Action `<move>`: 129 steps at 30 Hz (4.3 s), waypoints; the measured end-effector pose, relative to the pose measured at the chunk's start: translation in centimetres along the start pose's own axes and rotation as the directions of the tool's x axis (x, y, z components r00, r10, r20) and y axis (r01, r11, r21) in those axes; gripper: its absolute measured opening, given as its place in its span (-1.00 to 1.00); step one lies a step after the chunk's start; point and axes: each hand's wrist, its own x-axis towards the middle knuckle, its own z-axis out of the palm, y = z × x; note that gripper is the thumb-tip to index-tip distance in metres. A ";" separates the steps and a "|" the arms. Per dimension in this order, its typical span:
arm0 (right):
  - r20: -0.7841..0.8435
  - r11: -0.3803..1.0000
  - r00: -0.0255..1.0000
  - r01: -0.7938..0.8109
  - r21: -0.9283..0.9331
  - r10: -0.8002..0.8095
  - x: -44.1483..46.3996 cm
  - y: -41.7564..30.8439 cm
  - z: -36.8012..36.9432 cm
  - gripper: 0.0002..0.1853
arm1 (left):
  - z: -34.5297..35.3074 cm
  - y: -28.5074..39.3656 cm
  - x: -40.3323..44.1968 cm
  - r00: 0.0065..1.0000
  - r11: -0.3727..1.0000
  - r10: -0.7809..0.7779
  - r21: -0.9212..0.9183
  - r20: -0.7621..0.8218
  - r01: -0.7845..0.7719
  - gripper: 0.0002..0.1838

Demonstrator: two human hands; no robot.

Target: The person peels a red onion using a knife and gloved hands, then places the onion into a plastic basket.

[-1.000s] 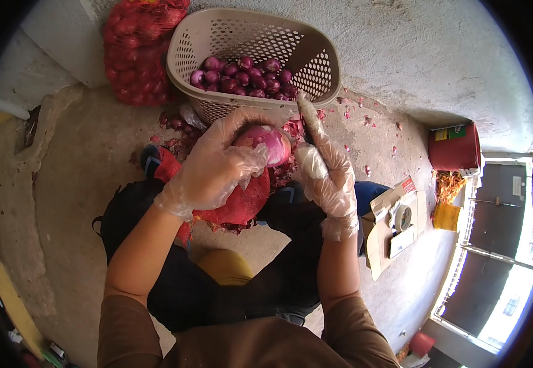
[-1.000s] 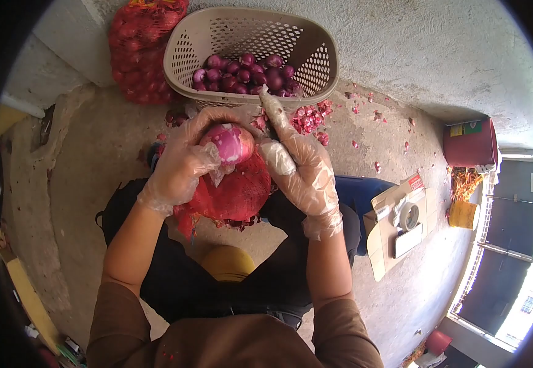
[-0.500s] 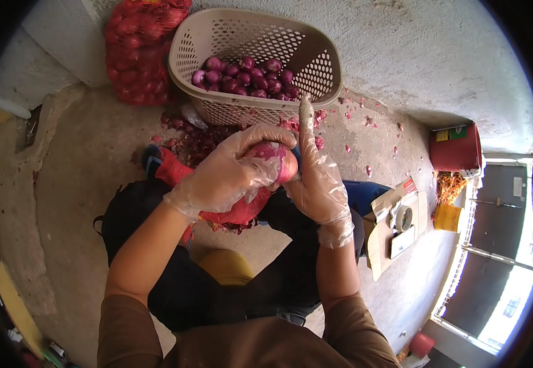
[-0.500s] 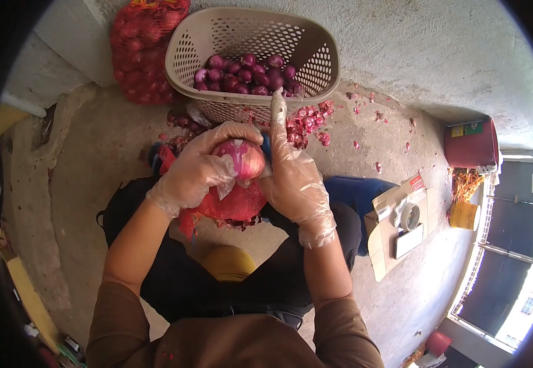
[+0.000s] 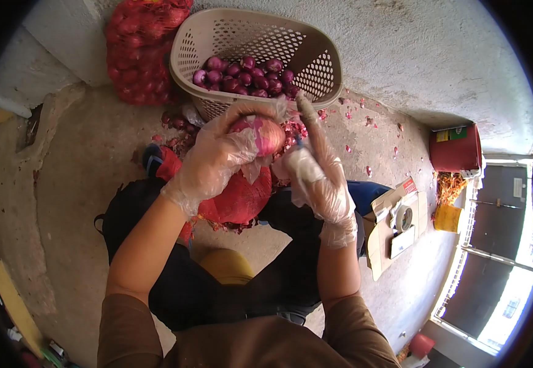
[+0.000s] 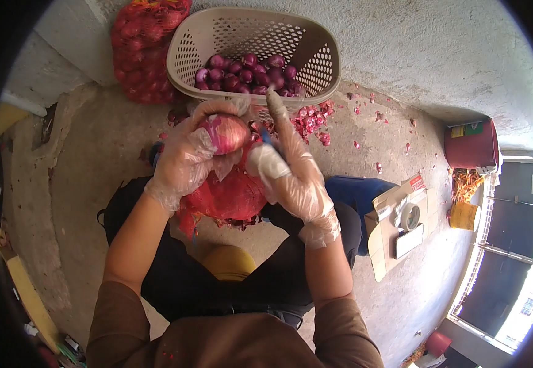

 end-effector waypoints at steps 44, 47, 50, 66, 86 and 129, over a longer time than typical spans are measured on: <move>0.080 0.867 0.969 0.245 -0.433 -0.233 -0.1 -0.2 -0.1 -0.31 | -0.1 -1.3 1.3 0.877 0.819 0.477 0.336 0.054 -0.466 -0.34; 0.136 0.797 0.924 0.378 -0.471 -0.358 0.4 0.8 -0.4 -0.31 | -0.2 -1.2 1.4 0.868 0.805 0.486 0.333 0.105 -0.491 -0.36; 0.161 0.781 0.923 0.381 -0.495 -0.349 0.3 0.5 -0.5 -0.33 | -0.1 -0.6 1.0 0.910 0.861 0.407 0.298 0.084 -0.413 -0.38; 0.011 0.894 0.979 0.189 -0.406 -0.202 0.2 0.8 -1.2 -0.38 | 0.3 -0.6 0.8 0.919 0.872 0.394 0.310 0.013 -0.378 -0.36; 0.316 0.990 0.938 -0.142 -0.021 0.141 -0.6 -1.0 -1.8 -0.19 | -1.0 1.4 0.8 0.979 0.976 0.197 0.080 0.054 -0.201 -0.56; 0.416 0.862 0.897 -0.323 0.390 0.148 -1.5 1.0 -1.9 -0.34 | -1.9 0.6 0.7 0.988 0.950 0.019 -0.310 0.154 0.030 -0.54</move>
